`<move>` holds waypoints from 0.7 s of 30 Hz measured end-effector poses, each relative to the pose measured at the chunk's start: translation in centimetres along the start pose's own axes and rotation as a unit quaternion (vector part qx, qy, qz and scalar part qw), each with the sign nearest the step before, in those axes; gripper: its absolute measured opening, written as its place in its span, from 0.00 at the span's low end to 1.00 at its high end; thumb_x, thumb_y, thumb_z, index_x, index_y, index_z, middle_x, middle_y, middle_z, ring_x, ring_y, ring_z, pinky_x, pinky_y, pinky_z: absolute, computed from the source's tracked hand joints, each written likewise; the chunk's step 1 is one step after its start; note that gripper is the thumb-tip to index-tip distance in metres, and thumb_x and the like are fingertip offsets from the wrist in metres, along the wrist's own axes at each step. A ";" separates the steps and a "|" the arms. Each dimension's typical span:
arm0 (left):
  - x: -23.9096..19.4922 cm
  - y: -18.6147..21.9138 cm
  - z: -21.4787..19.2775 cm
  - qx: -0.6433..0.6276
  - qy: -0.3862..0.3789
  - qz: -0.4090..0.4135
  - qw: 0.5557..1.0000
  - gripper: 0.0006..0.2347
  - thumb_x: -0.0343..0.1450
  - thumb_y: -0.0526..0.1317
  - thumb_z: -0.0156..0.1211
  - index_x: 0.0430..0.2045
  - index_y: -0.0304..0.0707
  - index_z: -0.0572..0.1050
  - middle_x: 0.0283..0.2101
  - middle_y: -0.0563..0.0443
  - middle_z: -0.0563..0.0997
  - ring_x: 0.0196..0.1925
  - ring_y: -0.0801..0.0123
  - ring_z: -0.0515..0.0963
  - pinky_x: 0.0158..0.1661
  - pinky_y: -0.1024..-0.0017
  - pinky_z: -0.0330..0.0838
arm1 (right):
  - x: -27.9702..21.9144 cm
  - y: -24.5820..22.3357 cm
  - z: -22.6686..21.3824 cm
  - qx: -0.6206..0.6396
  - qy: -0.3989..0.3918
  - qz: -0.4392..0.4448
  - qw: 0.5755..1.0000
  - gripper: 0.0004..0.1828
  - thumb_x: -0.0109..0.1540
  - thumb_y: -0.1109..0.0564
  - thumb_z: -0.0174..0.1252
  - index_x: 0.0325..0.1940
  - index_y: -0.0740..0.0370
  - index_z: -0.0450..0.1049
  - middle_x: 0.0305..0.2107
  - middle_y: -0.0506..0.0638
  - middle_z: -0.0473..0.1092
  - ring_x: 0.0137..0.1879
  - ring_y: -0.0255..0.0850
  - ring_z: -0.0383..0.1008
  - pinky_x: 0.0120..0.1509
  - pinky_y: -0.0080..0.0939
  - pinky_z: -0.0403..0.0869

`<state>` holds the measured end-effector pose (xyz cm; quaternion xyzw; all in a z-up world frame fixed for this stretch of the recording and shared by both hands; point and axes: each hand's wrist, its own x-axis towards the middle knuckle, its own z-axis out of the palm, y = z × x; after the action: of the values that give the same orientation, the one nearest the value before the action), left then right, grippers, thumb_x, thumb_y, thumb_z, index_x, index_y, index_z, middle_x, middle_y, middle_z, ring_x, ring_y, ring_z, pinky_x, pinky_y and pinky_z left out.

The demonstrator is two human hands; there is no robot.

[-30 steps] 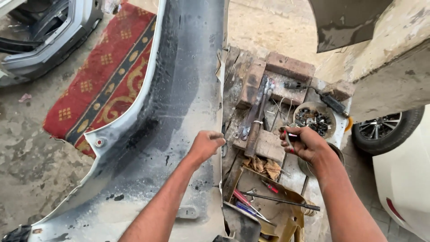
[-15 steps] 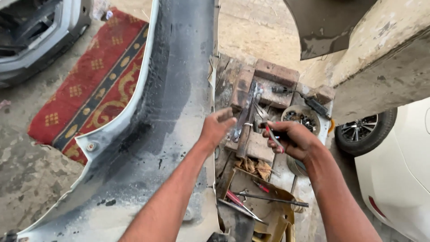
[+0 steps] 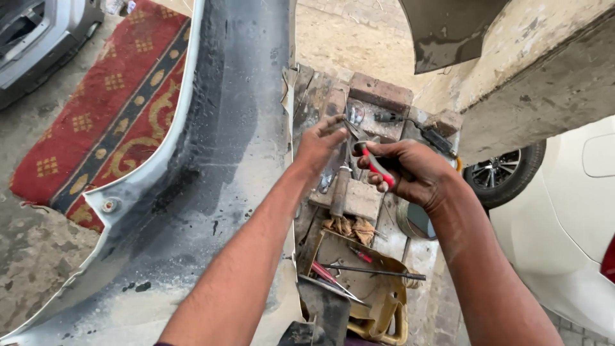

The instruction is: The person uses pliers to bend and shape a metal wire on a car bumper. They then use a screwdriver to remove a black plastic clip from the bumper and place it on the workbench.

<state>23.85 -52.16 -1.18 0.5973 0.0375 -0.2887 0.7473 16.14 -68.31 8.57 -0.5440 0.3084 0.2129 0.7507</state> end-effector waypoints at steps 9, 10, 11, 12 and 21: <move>2.8 -2.3 -2.4 0.051 0.066 0.062 0.995 0.09 0.71 0.36 0.64 0.42 0.35 0.83 0.31 0.43 0.85 0.30 0.70 0.83 0.29 0.73 0.83 | -0.8 2.4 -2.5 0.078 -0.083 -0.012 0.993 0.14 0.69 0.53 0.56 0.41 0.70 0.70 0.29 0.53 0.68 0.18 0.35 0.66 0.14 0.29 0.65; 3.0 -2.5 -2.9 0.077 0.080 0.078 0.991 0.08 0.72 0.36 0.64 0.42 0.35 0.83 0.30 0.42 0.85 0.29 0.70 0.82 0.28 0.72 0.82 | -0.4 3.2 -2.8 0.086 -0.092 -0.039 0.991 0.14 0.69 0.54 0.56 0.41 0.72 0.71 0.30 0.58 0.70 0.20 0.41 0.71 0.15 0.33 0.70; 3.2 -2.8 -3.4 0.103 0.093 0.095 0.986 0.08 0.72 0.36 0.63 0.42 0.34 0.83 0.30 0.42 0.85 0.29 0.71 0.82 0.27 0.71 0.81 | 0.0 3.9 -3.1 0.094 -0.101 -0.066 0.988 0.14 0.68 0.55 0.56 0.42 0.73 0.71 0.31 0.62 0.73 0.23 0.46 0.76 0.16 0.37 0.75; 2.7 -2.4 -4.0 0.105 0.095 0.095 0.985 0.08 0.72 0.36 0.63 0.42 0.34 0.83 0.30 0.42 0.85 0.29 0.71 0.82 0.27 0.71 0.81 | 0.4 4.4 -3.1 0.095 -0.103 -0.066 0.988 0.14 0.68 0.55 0.56 0.42 0.73 0.71 0.31 0.62 0.73 0.23 0.46 0.76 0.16 0.37 0.75; -2.9 -2.7 -5.2 0.321 0.107 0.052 0.939 0.07 0.71 0.42 0.63 0.38 0.48 0.86 0.33 0.47 0.87 0.37 0.59 0.88 0.37 0.64 0.80 | 6.1 8.3 0.0 0.049 0.042 -0.191 0.979 0.15 0.62 0.56 0.68 0.48 0.61 0.72 0.26 0.56 0.71 0.27 0.49 0.77 0.20 0.42 0.75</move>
<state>21.61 -46.61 -3.83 0.8341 -0.0081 -0.1804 0.5211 15.09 -65.77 -1.30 -0.5641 0.2397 0.0272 0.7897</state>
